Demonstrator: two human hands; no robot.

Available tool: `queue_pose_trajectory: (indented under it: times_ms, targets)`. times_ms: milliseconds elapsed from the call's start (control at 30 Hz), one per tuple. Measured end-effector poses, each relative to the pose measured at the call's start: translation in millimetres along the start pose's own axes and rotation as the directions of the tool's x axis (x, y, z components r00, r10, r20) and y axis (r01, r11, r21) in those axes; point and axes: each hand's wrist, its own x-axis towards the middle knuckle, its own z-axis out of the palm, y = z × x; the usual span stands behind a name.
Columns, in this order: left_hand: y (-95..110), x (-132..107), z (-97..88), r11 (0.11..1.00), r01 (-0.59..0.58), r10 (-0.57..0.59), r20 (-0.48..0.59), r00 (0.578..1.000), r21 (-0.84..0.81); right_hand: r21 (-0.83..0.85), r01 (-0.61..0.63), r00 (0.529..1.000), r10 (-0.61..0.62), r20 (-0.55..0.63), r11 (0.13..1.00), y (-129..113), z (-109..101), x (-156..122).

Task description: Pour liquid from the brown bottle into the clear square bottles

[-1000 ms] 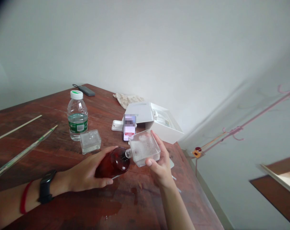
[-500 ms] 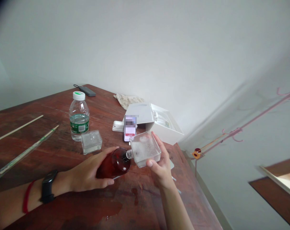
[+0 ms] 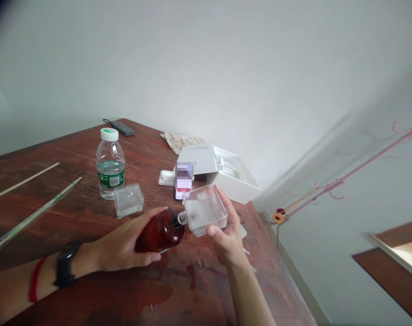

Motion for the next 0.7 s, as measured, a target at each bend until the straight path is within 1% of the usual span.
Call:
queue_pose_trajectory:
  times_ms: [367,700]
  targets:
    - [-0.4,-1.1,1.1,1.0,0.0,0.0,-0.009,1.0,0.005,0.009,-0.016,1.0,0.016,0.014,1.0,2.9,-4.0,-1.5]
    - [-0.7,-1.6,0.8,1.0,0.012,-0.013,0.002,1.0,0.014,-0.004,0.003,1.0,-0.003,-0.003,1.0,-2.0,-1.7,-2.4]
